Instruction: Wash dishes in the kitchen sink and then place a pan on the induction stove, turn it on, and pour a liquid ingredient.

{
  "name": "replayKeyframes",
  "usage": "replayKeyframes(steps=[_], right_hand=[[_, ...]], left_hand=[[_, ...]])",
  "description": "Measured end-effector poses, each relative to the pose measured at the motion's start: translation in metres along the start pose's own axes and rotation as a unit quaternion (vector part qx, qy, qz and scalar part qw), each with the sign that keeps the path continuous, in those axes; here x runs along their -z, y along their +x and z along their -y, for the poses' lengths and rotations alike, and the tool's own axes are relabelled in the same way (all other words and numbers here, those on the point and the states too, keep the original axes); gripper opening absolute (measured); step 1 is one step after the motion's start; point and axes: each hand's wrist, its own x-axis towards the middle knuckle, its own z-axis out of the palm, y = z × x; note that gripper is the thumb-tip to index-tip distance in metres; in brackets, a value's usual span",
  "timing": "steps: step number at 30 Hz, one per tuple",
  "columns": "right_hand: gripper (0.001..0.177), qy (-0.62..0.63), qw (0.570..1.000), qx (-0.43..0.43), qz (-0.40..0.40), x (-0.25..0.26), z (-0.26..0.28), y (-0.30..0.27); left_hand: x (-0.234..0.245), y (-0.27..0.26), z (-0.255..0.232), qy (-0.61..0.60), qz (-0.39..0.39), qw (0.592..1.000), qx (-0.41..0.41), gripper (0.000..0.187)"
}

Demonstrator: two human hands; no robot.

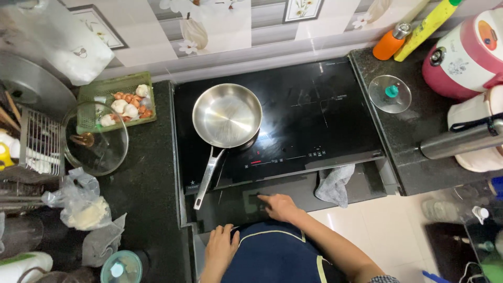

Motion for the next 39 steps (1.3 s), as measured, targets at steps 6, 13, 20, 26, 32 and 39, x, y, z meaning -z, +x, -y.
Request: replayKeyframes(steps=[6, 13, 20, 26, 32, 39], right_hand=[[0.031, -0.039, 0.973, -0.148, -0.171, 0.015, -0.067, -0.043], [0.04, -0.037, 0.931, -0.314, -0.182, -0.006, -0.196, -0.077], [0.026, -0.12, 0.95, -0.272, -0.093, -0.064, -0.302, -0.051], [0.044, -0.227, 0.953, -0.202, 0.013, -0.001, -0.197, -0.01], [0.038, -0.065, 0.987, 0.121, 0.084, 0.075, 0.098, 0.002], [0.037, -0.034, 0.942, 0.331, 0.037, 0.067, 0.287, 0.004]], left_hand=[[-0.031, -0.006, -0.002, -0.012, -0.044, 0.999, 0.003, 0.037], [-0.062, -0.016, -0.023, -0.032, -0.055, 0.997, 0.046, 0.035], [-0.062, -0.036, -0.032, -0.019, -0.066, 0.995, 0.074, 0.029], [-0.054, -0.073, 0.003, -0.087, -0.145, 0.982, 0.08, 0.033], [-0.022, -0.133, 0.048, -0.216, -0.186, 0.95, 0.129, 0.031], [0.006, -0.185, 0.101, -0.304, -0.23, 0.905, 0.189, 0.028]])
